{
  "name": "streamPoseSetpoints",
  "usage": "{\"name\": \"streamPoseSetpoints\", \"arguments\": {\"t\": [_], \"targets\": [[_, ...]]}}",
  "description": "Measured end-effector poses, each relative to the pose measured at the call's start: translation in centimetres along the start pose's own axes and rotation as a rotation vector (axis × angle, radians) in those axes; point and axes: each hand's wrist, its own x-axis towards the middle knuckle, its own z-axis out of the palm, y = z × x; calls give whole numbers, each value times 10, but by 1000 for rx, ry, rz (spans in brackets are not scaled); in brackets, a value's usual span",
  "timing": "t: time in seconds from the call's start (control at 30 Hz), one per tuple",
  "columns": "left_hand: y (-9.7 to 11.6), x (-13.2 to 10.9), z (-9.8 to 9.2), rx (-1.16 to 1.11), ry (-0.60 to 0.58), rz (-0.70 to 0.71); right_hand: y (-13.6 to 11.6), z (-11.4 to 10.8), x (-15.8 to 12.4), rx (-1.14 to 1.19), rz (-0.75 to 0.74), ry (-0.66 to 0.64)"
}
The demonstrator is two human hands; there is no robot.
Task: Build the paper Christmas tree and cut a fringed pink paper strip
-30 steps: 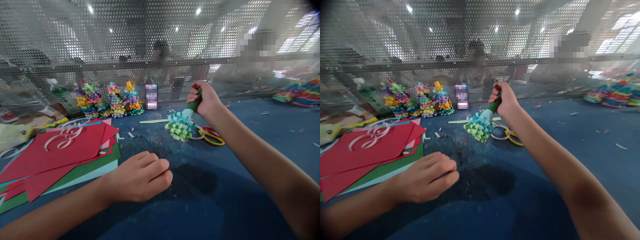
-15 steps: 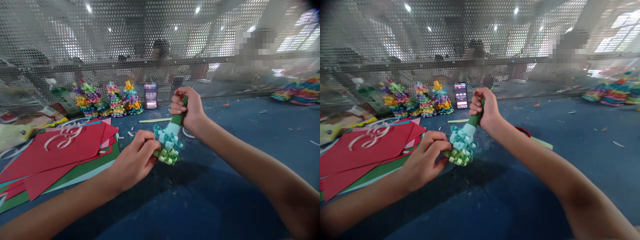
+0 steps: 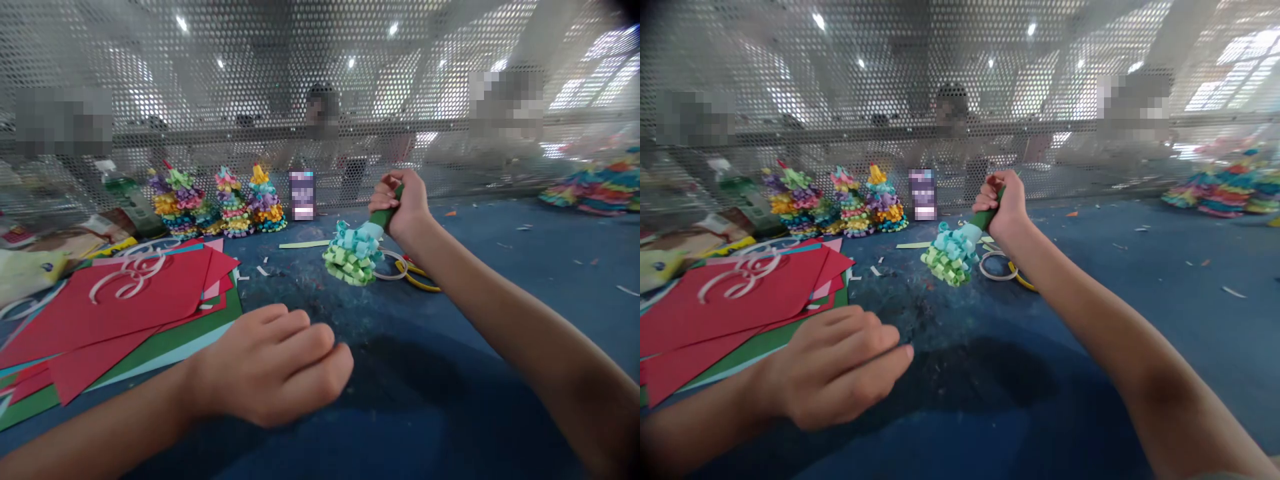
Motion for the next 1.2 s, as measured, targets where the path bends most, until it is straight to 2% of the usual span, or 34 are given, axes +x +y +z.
{"name": "streamPoseSetpoints", "arguments": {"t": [0.1,0.17,0.2,0.27,0.33,0.53,0.73,0.87,0.97,1.07,1.2], "targets": [[-11,-2,7,-54,-14,-302,4,8,-9,-55,-52,-56],[-19,-4,14,-188,-63,-531,10,18,-21,-75,-65,-86],[-22,-4,17,-273,-105,-610,13,22,-27,-68,-71,-90],[-26,-5,21,-415,-179,-672,19,29,-37,-34,-84,-83],[-25,-4,22,-469,-205,-660,23,33,-42,-11,-83,-69],[-18,0,20,-334,-167,-536,29,31,-40,-23,-85,-17],[-23,-12,37,-422,-259,-674,35,32,-41,-1,-44,13],[-26,-19,44,-462,-201,-719,37,32,-41,5,-32,-1],[-23,-18,42,-408,-157,-608,36,29,-38,12,-47,-14],[-17,-14,37,-295,-43,-520,35,26,-34,23,-55,-26],[-15,-12,33,-316,80,-515,35,24,-29,-48,26,-36]]}}
